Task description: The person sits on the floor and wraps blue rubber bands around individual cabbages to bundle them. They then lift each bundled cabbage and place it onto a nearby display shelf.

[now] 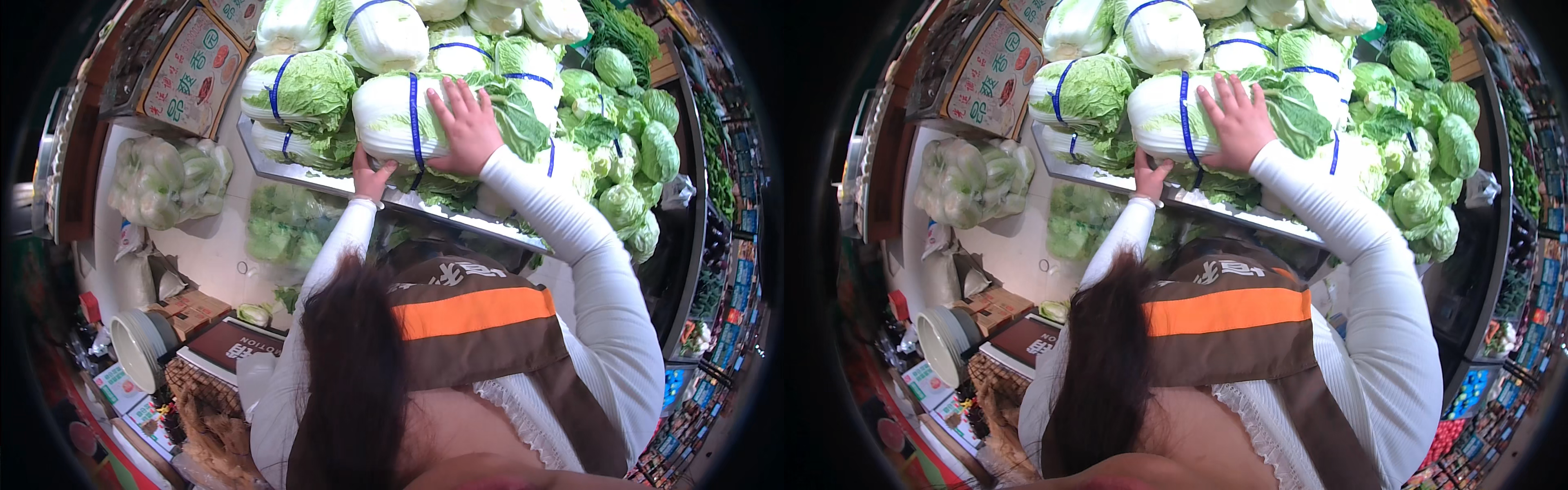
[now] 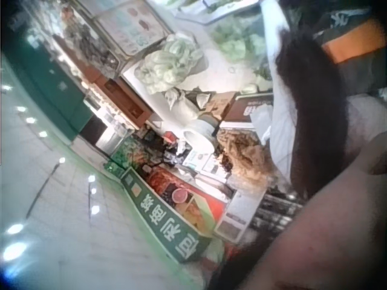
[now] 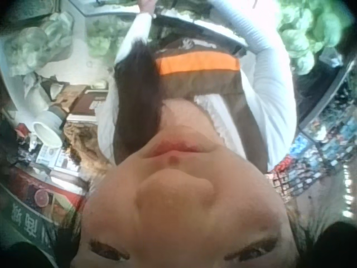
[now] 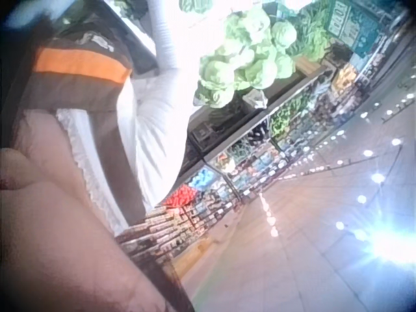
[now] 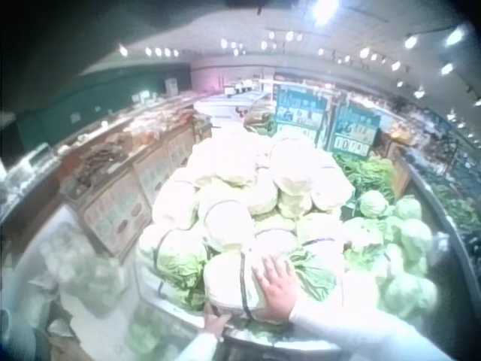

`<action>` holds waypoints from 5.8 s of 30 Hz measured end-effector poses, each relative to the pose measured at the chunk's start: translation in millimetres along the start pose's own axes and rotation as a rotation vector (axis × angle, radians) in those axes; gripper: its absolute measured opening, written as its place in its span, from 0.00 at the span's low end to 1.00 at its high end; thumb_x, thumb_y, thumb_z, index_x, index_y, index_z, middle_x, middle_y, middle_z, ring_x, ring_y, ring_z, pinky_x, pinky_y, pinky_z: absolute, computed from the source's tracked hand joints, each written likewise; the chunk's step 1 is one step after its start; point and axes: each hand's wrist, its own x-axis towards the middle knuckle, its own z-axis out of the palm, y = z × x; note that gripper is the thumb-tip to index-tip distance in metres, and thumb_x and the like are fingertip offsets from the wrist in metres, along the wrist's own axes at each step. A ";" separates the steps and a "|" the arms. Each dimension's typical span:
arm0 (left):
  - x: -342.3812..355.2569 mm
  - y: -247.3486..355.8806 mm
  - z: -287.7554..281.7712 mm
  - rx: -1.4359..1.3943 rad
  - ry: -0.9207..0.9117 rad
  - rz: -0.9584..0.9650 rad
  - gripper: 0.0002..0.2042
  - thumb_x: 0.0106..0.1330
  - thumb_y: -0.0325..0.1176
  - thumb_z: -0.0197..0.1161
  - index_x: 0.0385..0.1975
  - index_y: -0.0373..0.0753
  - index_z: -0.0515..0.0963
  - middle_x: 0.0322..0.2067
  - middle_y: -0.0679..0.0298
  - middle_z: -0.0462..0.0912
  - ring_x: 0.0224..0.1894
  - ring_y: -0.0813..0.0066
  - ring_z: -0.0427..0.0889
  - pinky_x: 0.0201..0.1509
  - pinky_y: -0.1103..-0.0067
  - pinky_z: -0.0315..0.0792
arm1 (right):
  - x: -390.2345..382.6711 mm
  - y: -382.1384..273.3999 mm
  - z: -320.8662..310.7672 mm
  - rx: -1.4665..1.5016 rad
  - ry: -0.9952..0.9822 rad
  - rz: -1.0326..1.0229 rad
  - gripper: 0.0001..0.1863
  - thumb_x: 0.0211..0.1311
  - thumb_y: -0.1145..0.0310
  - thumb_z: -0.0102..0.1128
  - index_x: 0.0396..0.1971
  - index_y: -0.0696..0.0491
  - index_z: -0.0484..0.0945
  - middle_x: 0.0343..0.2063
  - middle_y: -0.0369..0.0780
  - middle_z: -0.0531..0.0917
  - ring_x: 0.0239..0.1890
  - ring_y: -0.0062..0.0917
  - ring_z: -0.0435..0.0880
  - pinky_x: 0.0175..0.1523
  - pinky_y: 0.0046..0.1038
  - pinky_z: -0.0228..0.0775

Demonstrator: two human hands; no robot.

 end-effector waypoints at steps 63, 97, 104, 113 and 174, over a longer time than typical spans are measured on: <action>-424.2 -30.7 -103.7 0.498 0.371 -1.076 0.08 0.67 0.29 0.53 0.35 0.37 0.81 0.28 0.63 0.83 0.30 0.74 0.79 0.38 0.77 0.74 | -184.9 -16.2 238.1 1.001 -0.844 0.183 0.20 0.59 0.59 0.63 0.47 0.56 0.82 0.42 0.44 0.86 0.45 0.29 0.84 0.53 0.28 0.73; -443.7 -24.6 -164.3 0.393 -0.001 -1.019 0.08 0.67 0.31 0.55 0.37 0.36 0.80 0.29 0.63 0.82 0.30 0.75 0.79 0.37 0.78 0.73 | -262.0 -55.9 161.8 0.734 -0.589 0.075 0.15 0.53 0.57 0.62 0.38 0.48 0.86 0.37 0.43 0.86 0.42 0.38 0.84 0.49 0.36 0.76; -394.8 -11.6 -114.3 0.389 -0.014 -0.999 0.08 0.67 0.32 0.55 0.37 0.36 0.80 0.29 0.63 0.82 0.30 0.75 0.78 0.37 0.78 0.73 | -201.1 215.7 48.5 0.431 0.842 0.646 0.13 0.54 0.67 0.61 0.38 0.54 0.85 0.36 0.45 0.87 0.40 0.37 0.86 0.49 0.31 0.76; -412.9 -5.6 -106.4 0.381 0.096 -1.024 0.08 0.67 0.32 0.56 0.38 0.36 0.79 0.29 0.63 0.82 0.30 0.75 0.78 0.36 0.78 0.73 | -208.8 362.6 85.1 -0.101 -0.151 1.010 0.21 0.53 0.50 0.62 0.41 0.48 0.86 0.44 0.42 0.86 0.49 0.34 0.84 0.54 0.35 0.74; -393.9 -108.4 -31.9 0.074 -0.220 -0.930 0.11 0.67 0.36 0.59 0.42 0.35 0.78 0.31 0.63 0.81 0.30 0.76 0.77 0.35 0.80 0.72 | -329.7 -113.9 265.6 0.617 -1.139 -0.069 0.22 0.60 0.56 0.54 0.49 0.54 0.82 0.49 0.50 0.82 0.53 0.43 0.81 0.60 0.40 0.70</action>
